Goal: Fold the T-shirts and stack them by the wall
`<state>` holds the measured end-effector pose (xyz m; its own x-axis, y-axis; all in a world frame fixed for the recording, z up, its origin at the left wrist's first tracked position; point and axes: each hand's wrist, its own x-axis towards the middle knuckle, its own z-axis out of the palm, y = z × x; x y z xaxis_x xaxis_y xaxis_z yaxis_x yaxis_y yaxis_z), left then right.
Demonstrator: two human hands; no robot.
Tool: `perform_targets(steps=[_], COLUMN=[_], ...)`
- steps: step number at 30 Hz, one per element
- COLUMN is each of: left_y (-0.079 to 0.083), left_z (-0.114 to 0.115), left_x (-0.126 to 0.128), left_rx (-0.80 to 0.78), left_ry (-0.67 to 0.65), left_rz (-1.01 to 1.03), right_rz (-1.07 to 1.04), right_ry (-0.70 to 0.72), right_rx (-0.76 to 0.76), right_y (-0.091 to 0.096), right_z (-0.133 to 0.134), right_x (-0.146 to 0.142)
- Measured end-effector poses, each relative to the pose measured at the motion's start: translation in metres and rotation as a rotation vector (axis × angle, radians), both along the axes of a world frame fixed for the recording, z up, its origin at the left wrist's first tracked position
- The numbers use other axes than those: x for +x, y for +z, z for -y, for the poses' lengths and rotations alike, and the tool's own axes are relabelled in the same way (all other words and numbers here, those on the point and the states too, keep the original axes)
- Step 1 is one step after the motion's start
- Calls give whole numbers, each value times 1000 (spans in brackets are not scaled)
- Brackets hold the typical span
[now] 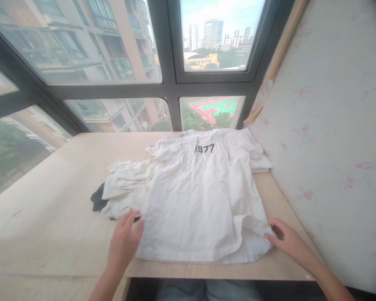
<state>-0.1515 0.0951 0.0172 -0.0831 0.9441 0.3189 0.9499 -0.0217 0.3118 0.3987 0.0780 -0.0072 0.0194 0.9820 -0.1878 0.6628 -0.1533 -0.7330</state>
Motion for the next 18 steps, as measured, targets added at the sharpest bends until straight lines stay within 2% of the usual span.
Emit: perform_targets(steps=[3,6,9,12,16,18], left_y=[-12,-23,-29,-30,-26,-23], left_z=[43,65,67,60,51,50], left_x=[-4,-11,-18,-23,-31,-37], left_rx=[-88,-141,-132,-51,-12,-38], left_ry=[-118,-238,-287,-322,-350,-347], left_rz=[109,108,69,43,-2,4], right_rz=[-37,38,135,210,298,283], right_ry=[75,55,-63,-206,-545,-663], right_rx=[-64,-52,84,179,213,224], right_y=[11,29,45,57,69,78], right_z=[4,6,8,11,16,19], right_x=[5,9,10,9,14,16])
